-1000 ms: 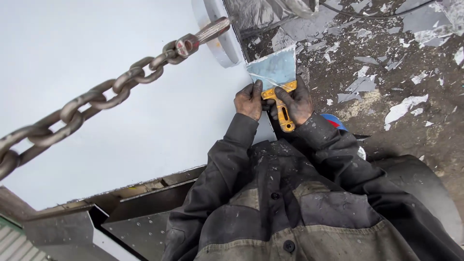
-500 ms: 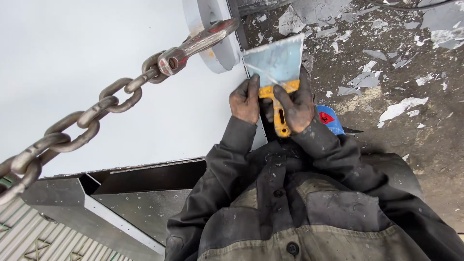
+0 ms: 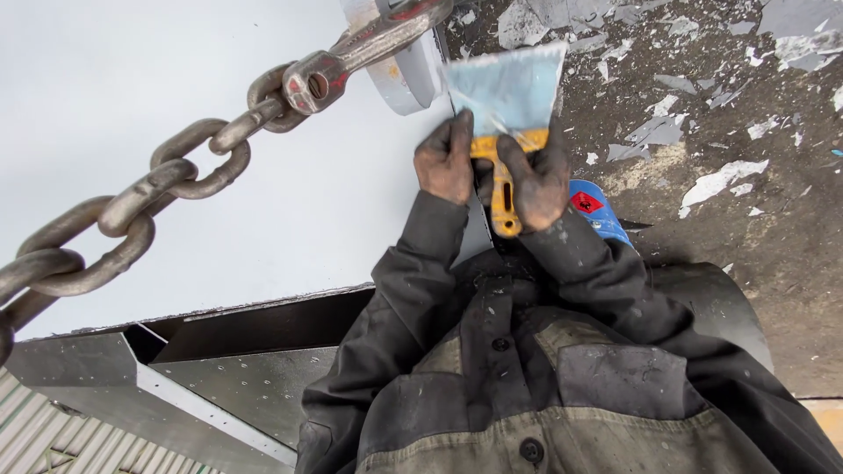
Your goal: The person uses a yellow scraper to remove old paint and debris from the edges and surface of a large white metal panel. They work along the seams and corners, scraping off layers of material and occasionally wiping the surface with their gloved hand.
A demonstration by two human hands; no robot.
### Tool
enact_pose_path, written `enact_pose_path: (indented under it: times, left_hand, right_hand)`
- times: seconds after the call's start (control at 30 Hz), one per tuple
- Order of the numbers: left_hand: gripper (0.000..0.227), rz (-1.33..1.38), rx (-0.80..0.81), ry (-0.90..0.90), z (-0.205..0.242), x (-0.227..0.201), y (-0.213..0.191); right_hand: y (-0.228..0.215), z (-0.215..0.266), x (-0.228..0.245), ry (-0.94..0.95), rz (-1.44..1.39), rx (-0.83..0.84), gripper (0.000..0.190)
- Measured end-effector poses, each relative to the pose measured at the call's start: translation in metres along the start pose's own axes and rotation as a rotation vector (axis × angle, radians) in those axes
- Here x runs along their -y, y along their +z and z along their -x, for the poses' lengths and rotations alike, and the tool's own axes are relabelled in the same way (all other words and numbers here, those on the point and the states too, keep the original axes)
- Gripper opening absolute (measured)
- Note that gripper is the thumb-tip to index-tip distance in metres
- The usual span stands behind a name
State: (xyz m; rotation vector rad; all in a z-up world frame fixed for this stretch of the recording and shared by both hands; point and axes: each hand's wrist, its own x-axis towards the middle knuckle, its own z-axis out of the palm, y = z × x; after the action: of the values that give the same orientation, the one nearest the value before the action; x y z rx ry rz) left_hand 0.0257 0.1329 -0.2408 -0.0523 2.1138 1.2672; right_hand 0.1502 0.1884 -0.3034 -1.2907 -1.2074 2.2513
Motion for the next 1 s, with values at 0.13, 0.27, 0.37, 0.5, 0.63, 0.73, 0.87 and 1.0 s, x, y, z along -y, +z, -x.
enact_pose_path:
  times: [0.13,0.27,0.37,0.5,0.63,0.73,0.87,1.0]
  left_hand:
    - [0.045,0.177,-0.009,-0.053,-0.024,-0.007,-0.006]
    - [0.046,0.041,0.083,0.046,-0.003,0.019,-0.012]
    - [0.046,0.053,0.148,0.037,-0.001,0.046,-0.015]
    - [0.041,0.178,0.195,-0.055,-0.012,0.077,-0.018]
    - [0.038,-0.029,0.092,-0.007,-0.026,0.013,-0.009]
    - [0.031,0.288,0.047,-0.196,-0.046,0.025,-0.011]
    - [0.034,-0.023,0.088,0.004,-0.007,0.03,-0.01]
    - [0.036,-0.002,0.068,-0.104,-0.009,0.002,-0.007]
  right_hand:
    - [0.024,-0.011,0.033,-0.024,-0.079,0.036,0.042]
    - [0.023,0.016,0.049,0.087,-0.063,0.003,0.038]
    - [0.022,0.029,0.044,0.132,-0.099,-0.063,0.035]
    - [0.026,0.03,0.043,0.168,-0.149,-0.112,0.032]
    - [0.045,0.006,0.05,0.069,-0.162,-0.112,0.034]
    - [0.057,0.0,0.075,0.145,-0.207,-0.106,0.033]
    - [0.042,0.025,0.065,0.111,-0.071,-0.121,0.029]
    - [0.046,0.015,0.074,0.158,-0.086,-0.137,0.029]
